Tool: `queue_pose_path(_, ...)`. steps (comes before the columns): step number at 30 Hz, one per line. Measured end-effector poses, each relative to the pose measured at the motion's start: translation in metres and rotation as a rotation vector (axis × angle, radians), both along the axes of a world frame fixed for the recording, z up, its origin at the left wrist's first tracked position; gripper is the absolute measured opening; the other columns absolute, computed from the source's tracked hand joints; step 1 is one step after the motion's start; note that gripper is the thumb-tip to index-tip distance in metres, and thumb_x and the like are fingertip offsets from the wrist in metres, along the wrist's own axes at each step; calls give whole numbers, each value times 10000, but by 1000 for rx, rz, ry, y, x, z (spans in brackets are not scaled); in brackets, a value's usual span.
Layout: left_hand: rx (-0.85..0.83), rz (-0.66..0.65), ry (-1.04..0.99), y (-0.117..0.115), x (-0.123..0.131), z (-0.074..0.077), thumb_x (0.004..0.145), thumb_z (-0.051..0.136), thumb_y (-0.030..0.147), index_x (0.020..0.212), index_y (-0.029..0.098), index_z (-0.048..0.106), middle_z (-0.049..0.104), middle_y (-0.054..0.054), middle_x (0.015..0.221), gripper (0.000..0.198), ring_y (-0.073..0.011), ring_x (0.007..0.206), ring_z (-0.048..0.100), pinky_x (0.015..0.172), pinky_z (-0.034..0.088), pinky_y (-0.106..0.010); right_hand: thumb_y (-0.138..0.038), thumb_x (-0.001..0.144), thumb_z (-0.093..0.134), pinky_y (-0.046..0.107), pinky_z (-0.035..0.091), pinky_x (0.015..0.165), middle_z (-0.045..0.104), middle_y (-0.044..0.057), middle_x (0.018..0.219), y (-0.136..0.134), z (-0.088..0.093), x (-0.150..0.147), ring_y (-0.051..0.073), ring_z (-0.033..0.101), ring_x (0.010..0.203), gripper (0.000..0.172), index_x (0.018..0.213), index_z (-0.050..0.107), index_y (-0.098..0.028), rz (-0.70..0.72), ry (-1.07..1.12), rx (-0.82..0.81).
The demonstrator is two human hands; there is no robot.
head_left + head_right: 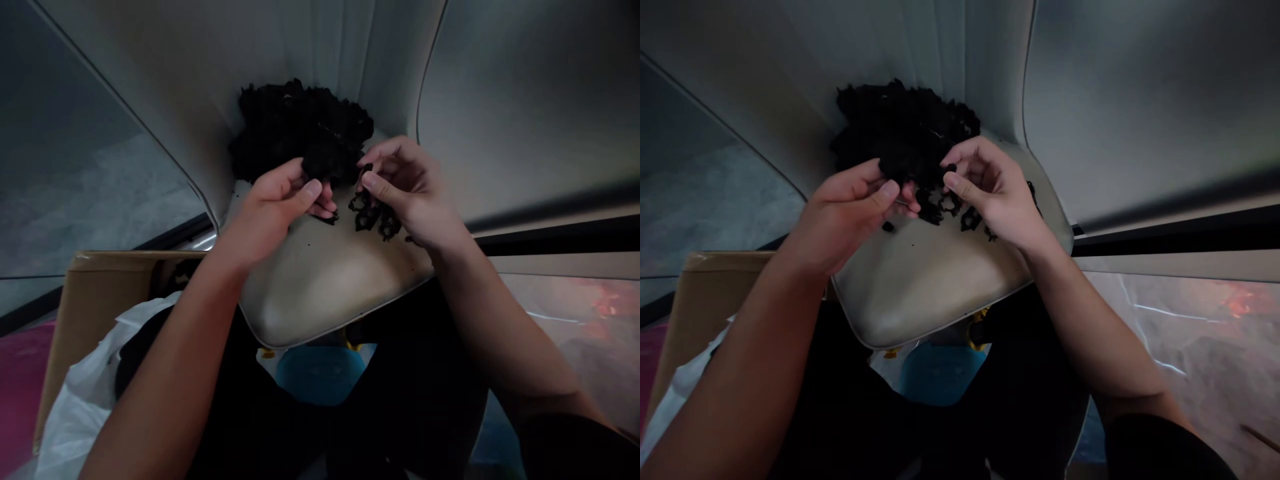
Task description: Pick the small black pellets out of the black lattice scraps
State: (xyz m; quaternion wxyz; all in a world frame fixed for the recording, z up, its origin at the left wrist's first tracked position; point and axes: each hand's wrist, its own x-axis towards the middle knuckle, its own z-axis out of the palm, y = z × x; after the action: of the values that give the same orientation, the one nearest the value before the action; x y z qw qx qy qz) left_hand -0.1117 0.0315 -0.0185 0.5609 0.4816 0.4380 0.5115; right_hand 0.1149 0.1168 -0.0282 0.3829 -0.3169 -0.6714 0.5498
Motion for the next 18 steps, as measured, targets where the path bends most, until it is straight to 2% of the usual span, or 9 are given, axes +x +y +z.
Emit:
queue_pose_path(3,-22,54,-30,3,-2,3,1028,788,367,985,235,719,781,-55,1058,155,-231,975,766,921,684,-383,-609,928,955,354,543,642,739,14,884,8,-2,8,189,646,731,365,1038,803,-296,38,-77,-36)
queue_pose_path(6,-19,153,-21,7,-2,8,1032,672,233,910,234,677,755,-34,970,122,-202,891,753,856,653,-355,-582,936,949,343,514,619,789,15,883,16,-1,17,164,622,674,337,997,832,-271,83,-163,-50)
queue_pose_path(10,46,241,-13,15,-2,13,994,606,157,831,257,670,701,-20,876,201,-194,805,714,773,601,-356,-441,975,891,348,512,680,837,46,904,29,6,38,184,690,763,190,1014,877,-255,171,-433,99)
queue_pose_path(12,123,257,1,18,-2,12,992,617,154,831,264,668,677,-17,848,202,-192,758,692,734,584,-362,-393,1015,834,387,562,794,872,87,995,36,9,51,217,753,889,147,984,903,-266,188,-561,247)
queue_pose_path(14,229,257,101,19,-1,10,1024,649,174,849,264,664,647,-15,820,197,-190,740,656,715,573,-360,-441,1068,781,464,586,1004,883,123,1122,42,9,60,261,789,1057,257,911,912,-286,157,-623,381)
queue_pose_path(16,304,244,262,17,0,8,1059,701,212,860,263,641,643,-12,818,214,-195,763,636,731,568,-360,-510,1133,688,553,508,1221,870,138,1238,44,7,63,303,777,1222,400,865,900,-302,57,-632,458)
queue_pose_path(18,323,246,407,14,0,6,1067,752,245,874,257,625,673,-14,847,232,-207,807,660,757,557,-364,-500,1147,673,613,423,1317,861,139,1277,42,3,58,329,756,1294,394,878,886,-306,-69,-629,492)
